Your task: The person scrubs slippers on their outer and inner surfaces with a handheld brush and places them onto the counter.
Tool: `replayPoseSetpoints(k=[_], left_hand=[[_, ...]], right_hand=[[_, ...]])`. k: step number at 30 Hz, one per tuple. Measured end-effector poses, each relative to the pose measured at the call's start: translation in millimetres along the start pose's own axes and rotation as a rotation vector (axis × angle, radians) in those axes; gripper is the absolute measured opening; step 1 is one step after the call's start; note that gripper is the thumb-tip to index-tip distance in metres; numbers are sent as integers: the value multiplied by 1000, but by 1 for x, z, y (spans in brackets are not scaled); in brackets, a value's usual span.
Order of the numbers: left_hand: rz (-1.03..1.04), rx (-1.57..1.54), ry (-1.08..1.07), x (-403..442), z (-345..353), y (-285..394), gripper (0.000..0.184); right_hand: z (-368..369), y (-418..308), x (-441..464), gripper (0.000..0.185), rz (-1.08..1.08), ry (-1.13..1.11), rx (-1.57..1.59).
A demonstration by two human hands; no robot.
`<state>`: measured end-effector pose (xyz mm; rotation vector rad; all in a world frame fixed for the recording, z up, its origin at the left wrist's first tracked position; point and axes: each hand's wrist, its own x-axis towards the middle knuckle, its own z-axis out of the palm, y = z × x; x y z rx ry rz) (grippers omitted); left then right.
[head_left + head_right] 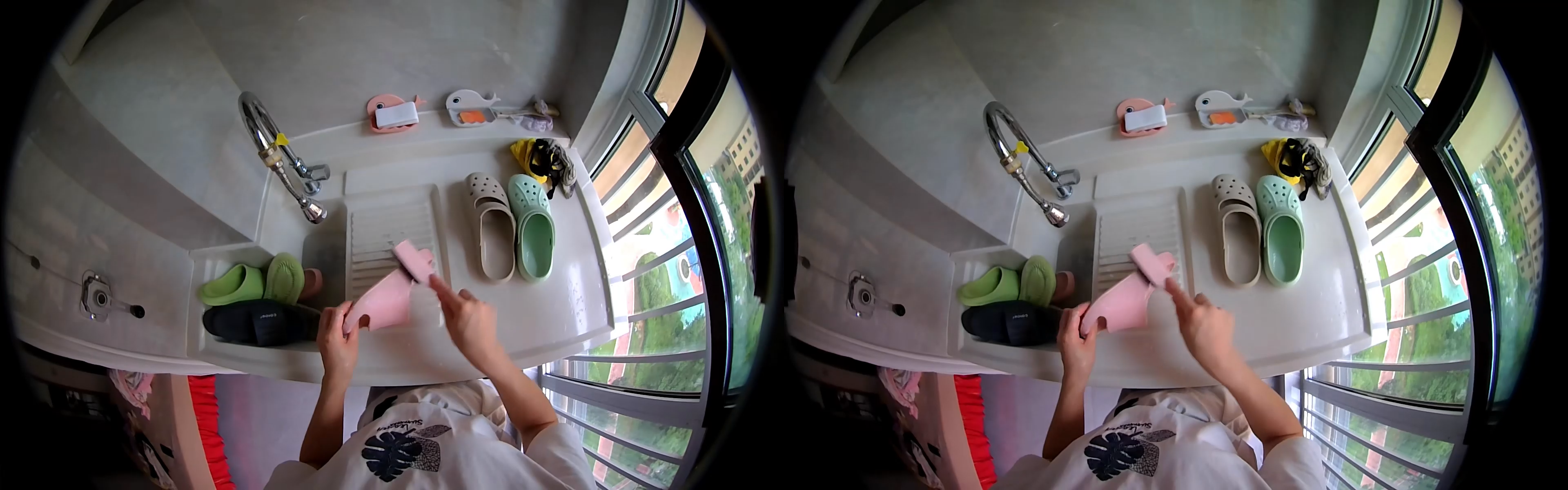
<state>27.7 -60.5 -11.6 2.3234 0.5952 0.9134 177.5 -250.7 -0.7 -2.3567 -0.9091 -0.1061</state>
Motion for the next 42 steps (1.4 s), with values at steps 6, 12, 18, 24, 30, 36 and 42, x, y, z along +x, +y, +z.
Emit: replayPoseSetpoints(k=[6, 12, 18, 24, 30, 36, 42], left_hand=[[-143, 17, -139, 0, -8, 3, 39], [-85, 52, -130, -5, -6, -5, 37], [-133, 51, -172, -6, -8, -15, 34], [-186, -3, -153, -1, -9, -1, 43], [1, 158, -216, -1, -10, -26, 46], [97, 441, -311, 24, 19, 21, 51], [75, 529, -300, 34, 58, 17, 46]], right_hand=[[-2, -19, -16, 46, -79, -130, 72], [3, -2, -1, 42, 8, -38, -39], [17, 6, -4, 42, 7, -17, 24], [13, -1, -10, 46, -14, -83, -22], [20, 16, 1, 45, 35, 0, 16], [22, -11, -15, 49, -64, -95, -49], [29, 16, -2, 48, 45, 61, 24]])
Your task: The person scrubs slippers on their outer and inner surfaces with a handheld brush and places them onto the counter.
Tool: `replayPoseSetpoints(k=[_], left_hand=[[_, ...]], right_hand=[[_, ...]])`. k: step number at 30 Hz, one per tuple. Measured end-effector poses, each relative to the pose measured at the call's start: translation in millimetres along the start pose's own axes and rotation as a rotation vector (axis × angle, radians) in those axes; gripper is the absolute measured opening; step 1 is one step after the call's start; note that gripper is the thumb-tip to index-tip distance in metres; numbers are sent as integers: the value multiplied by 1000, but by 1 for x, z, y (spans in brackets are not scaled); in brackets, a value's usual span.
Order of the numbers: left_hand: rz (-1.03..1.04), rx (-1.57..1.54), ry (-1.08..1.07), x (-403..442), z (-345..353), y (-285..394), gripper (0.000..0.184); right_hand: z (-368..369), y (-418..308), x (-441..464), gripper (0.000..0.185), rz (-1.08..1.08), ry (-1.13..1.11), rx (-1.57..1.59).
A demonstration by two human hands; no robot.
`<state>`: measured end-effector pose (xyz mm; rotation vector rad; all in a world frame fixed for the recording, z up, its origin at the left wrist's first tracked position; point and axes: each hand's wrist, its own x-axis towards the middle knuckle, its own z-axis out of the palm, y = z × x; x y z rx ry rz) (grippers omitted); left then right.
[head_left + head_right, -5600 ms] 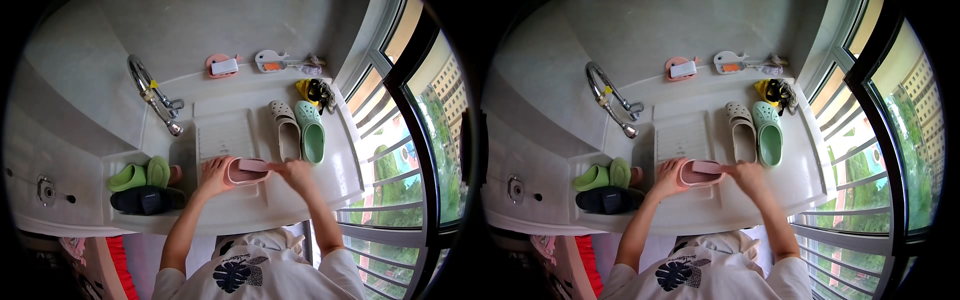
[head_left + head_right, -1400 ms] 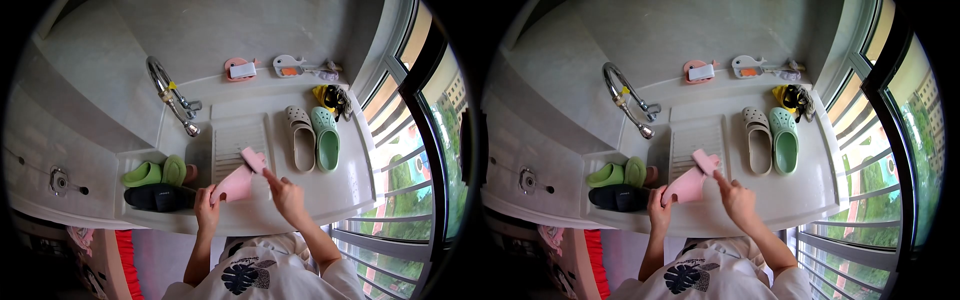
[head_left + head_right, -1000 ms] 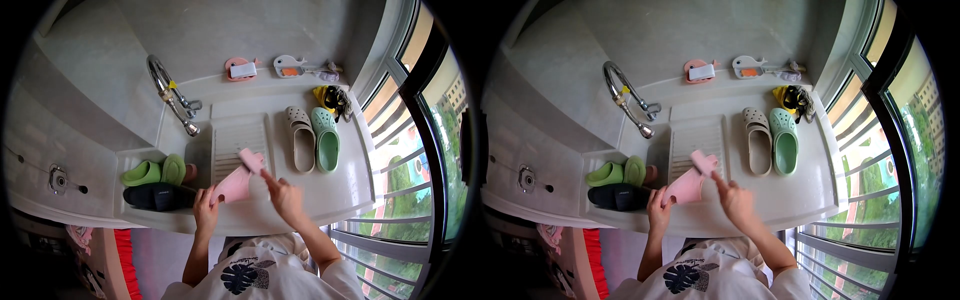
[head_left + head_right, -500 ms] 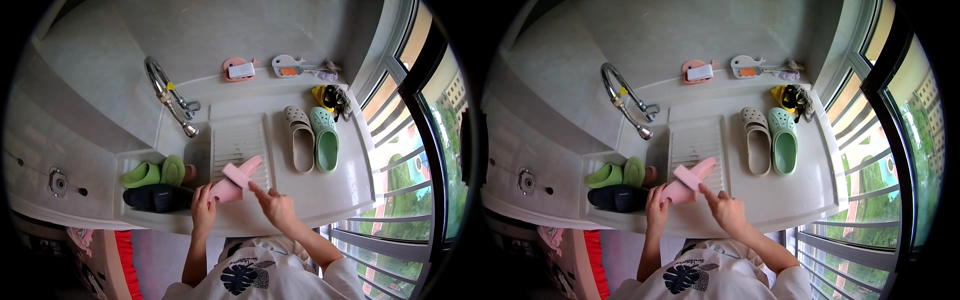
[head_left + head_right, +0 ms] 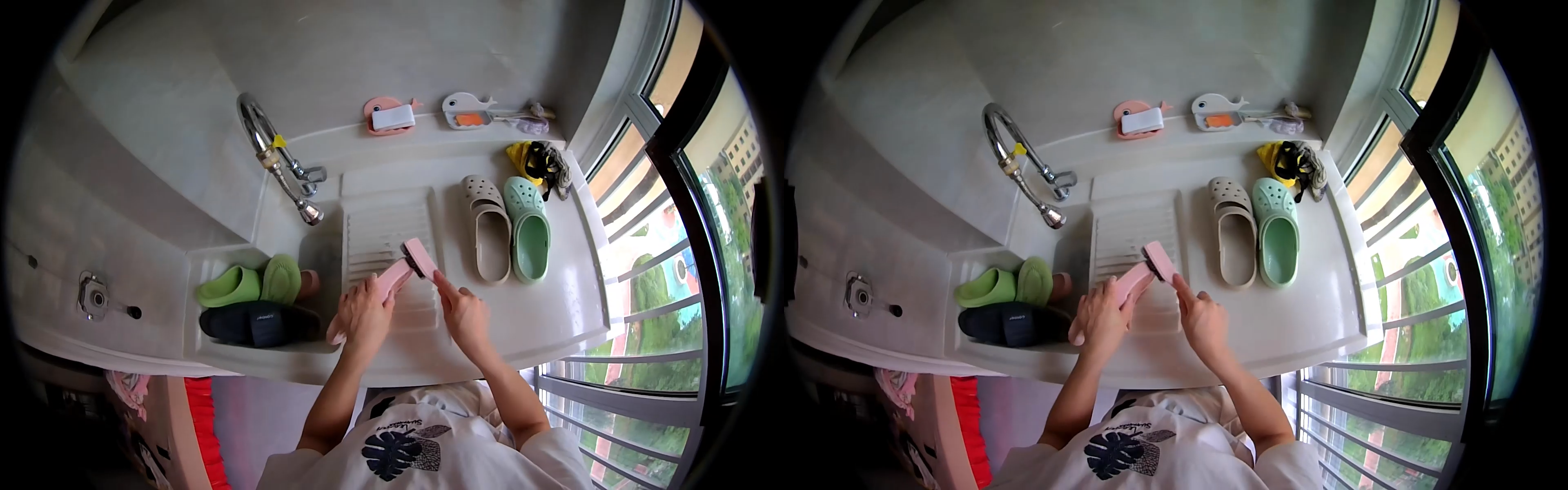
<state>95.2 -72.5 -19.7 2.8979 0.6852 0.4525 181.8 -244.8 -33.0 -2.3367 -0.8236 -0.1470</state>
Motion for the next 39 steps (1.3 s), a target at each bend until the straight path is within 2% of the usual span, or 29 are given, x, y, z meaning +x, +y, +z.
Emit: replayPoseSetpoints(k=[2, 6, 8, 12, 16, 19, 21, 23, 26, 27, 29, 32, 36, 39], left_hand=[[-10, 8, 0, 3, -2, 1, 41], [-11, 30, -84, 3, -6, 2, 39], [-5, 23, 42, 1, -4, 4, 39], [16, 16, 72, 1, -1, 3, 38], [-2, 33, 11, 0, -1, 3, 39], [-1, 30, 49, -1, 1, 2, 39], [8, 17, 91, -1, 2, 4, 39], [-6, 50, 81, -2, 1, 5, 40], [-45, 38, -45, 1, -4, 6, 43], [-45, 39, -41, 1, -2, 3, 43], [-1, -107, 123, 0, 3, -2, 42], [-37, -274, 243, 2, -25, 4, 40], [-71, -503, 313, 13, -37, 13, 33], [3, -656, 345, 19, -34, 15, 37]], right_hand=[[-13, -4, 2, 44, 77, -97, -60], [-18, -35, -23, 47, -63, -186, -74], [3, -5, -14, 47, -49, -99, 17], [-4, 5, 2, 44, 19, -77, -46], [-14, -27, -18, 47, -88, -179, -22], [8, 7, 0, 47, 23, -16, 108], [6, 6, -2, 46, 24, -30, 75], [-9, -13, -6, 44, 25, -112, -18], [-11, -29, -21, 47, -17, -182, 17], [-6, -21, -15, 47, 35, -143, 53], [4, 11, -2, 45, 62, -61, 95], [-28, 9, 13, 42, 59, 141, 322], [-70, -25, 10, 47, 11, 117, 393], [-76, -43, 0, 51, -60, 109, 210]])
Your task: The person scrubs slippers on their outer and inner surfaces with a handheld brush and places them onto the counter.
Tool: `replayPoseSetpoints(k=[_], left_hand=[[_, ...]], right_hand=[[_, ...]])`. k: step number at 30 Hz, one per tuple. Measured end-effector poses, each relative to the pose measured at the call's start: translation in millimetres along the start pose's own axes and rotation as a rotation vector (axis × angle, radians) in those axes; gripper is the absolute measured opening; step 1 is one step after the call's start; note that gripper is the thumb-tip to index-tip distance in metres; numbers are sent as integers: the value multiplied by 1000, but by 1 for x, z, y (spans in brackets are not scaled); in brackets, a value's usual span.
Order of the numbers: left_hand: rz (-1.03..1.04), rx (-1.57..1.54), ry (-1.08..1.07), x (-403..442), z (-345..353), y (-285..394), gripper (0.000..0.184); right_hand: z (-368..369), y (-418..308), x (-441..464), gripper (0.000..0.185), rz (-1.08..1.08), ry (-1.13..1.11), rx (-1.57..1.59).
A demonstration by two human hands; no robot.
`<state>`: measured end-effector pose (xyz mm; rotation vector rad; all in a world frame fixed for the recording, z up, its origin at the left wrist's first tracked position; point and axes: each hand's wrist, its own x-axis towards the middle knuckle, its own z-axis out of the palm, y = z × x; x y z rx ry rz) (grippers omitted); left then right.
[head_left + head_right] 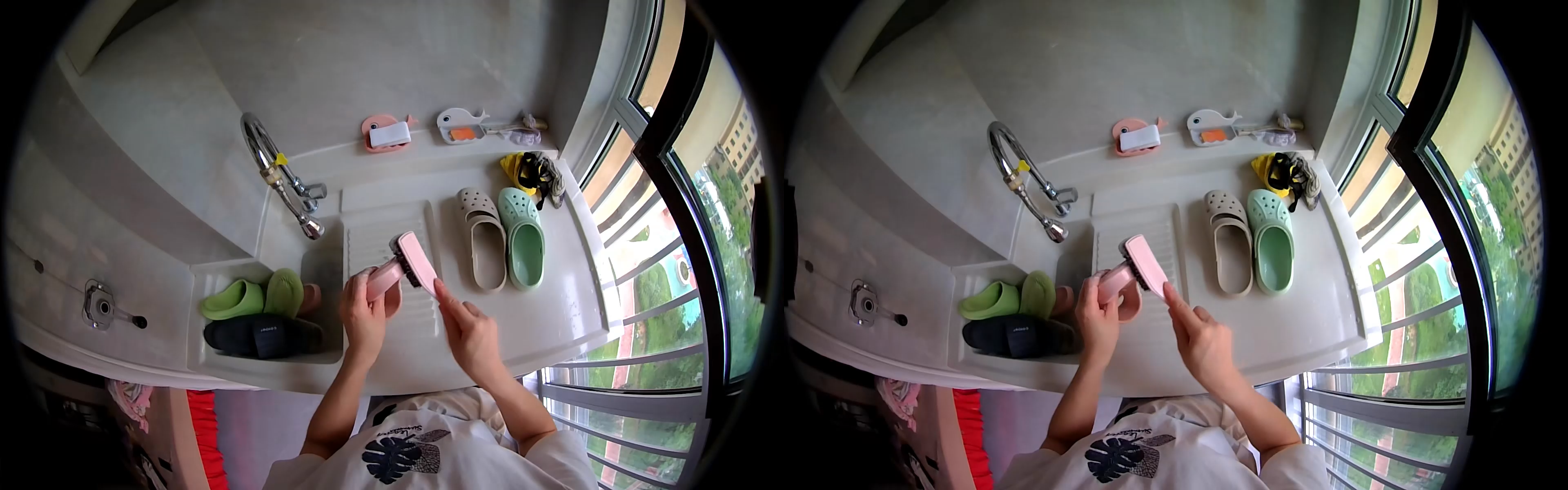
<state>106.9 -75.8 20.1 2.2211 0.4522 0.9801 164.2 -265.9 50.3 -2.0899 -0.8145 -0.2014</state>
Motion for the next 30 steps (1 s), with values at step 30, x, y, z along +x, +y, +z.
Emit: replayPoseSetpoints(k=[30], left_hand=[[121, -125, 93, -12, 1, -18, 39]], right_hand=[[-9, -24, -9, 52, -196, -12, -143]])
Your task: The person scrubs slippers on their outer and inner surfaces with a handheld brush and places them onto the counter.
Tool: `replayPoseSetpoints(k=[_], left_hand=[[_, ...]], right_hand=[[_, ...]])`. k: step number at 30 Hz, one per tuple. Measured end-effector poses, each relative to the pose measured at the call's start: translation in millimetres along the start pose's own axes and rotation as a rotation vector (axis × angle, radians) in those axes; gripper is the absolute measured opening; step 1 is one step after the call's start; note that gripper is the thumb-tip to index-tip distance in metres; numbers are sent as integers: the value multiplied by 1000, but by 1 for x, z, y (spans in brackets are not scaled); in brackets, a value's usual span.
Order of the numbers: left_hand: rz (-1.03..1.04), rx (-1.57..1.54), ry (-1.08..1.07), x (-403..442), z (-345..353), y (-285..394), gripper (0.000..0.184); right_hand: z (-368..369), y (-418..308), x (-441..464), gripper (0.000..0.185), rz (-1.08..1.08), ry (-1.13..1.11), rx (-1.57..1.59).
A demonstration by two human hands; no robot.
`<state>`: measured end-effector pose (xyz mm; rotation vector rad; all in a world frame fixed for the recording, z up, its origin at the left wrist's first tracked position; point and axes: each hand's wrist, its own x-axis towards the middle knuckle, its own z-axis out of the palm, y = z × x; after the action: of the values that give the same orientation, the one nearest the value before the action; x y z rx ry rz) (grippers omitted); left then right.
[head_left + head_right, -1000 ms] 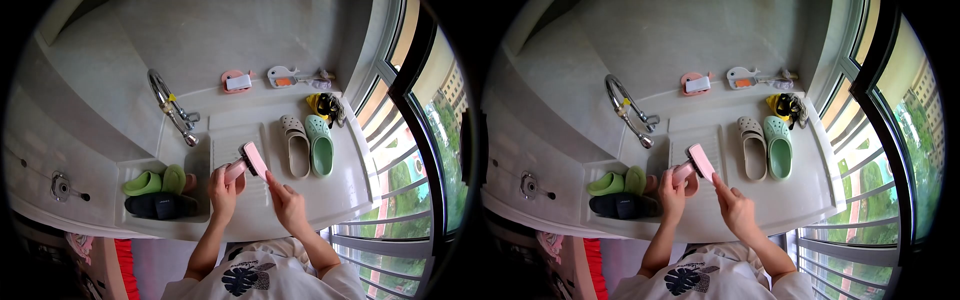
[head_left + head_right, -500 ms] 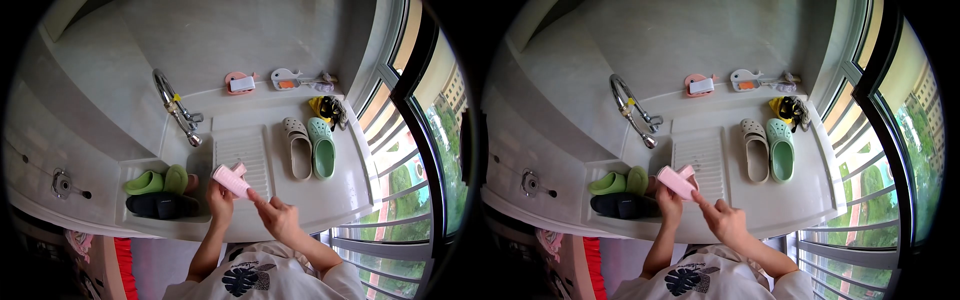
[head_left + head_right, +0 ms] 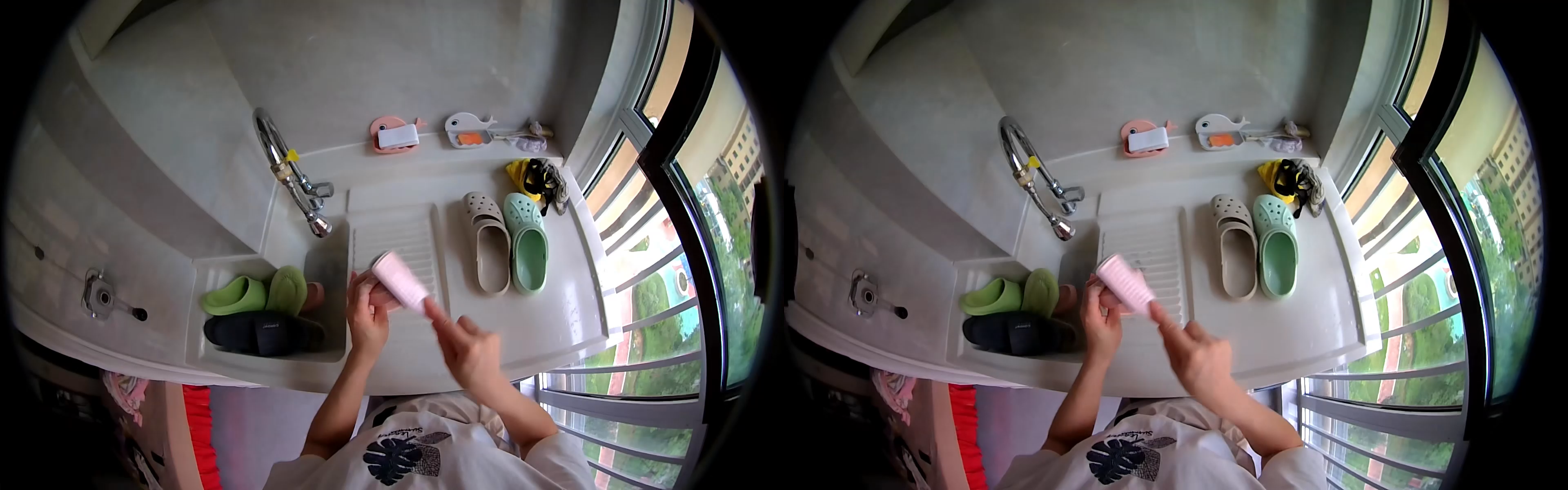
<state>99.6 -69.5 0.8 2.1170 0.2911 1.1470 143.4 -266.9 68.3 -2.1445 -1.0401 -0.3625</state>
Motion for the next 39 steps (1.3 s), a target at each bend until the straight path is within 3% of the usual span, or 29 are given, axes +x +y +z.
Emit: replayPoseSetpoints(k=[1, 3, 5, 6, 10, 13, 15, 16, 17, 19, 21, 23, 27, 29, 34, 38, 39], left_hand=[[-111, -115, 4, -4, 5, -4, 39], [-48, -236, -50, 0, 2, 6, 37], [-210, -103, -72, -14, 5, -10, 33], [-66, -77, 5, -7, 9, -3, 31], [-93, -66, 40, -9, 5, 3, 36], [-331, -67, -1, -18, -2, 2, 38], [-105, -1, 41, -7, -4, 10, 37], [-92, -2, 34, -5, -6, 11, 40], [-92, 2, 38, -7, -7, 10, 40], [-280, 31, 19, -12, -8, 10, 40], [-199, -88, 64, -11, -10, 6, 39], [-318, -79, 90, -14, -10, 6, 37], [-283, -119, 98, -8, -11, 16, 33], [-388, -149, 99, -17, -13, 10, 31], [-345, -216, 123, -11, -17, 13, 33], [-446, -250, 137, -22, -18, 8, 34], [-318, -212, 134, -19, -17, 7, 34]], right_hand=[[2, -6, -7, 52, -45, -33, 22], [5, -7, -10, 53, -53, -78, 21], [9, 7, 0, 53, 14, -59, -3], [11, 11, 2, 53, 49, -15, 36], [10, 4, -3, 56, 28, -58, -31], [16, -1, -9, 55, -30, -71, 34], [25, 11, 0, 53, 78, -30, 74], [28, 15, 3, 52, 98, -18, 94], [28, 13, 2, 52, 94, -19, 97], [21, -2, -3, 53, -11, -68, 37], [19, -6, -5, 55, -48, -86, 53], [21, 2, 0, 56, -27, -41, 69], [18, 5, 5, 56, 38, -47, 132], [15, -8, -5, 53, -46, -95, 128], [29, 5, 5, 53, 125, -39, 176], [15, -17, -5, 53, -23, -146, 136], [15, -16, -5, 53, -19, -145, 136]])
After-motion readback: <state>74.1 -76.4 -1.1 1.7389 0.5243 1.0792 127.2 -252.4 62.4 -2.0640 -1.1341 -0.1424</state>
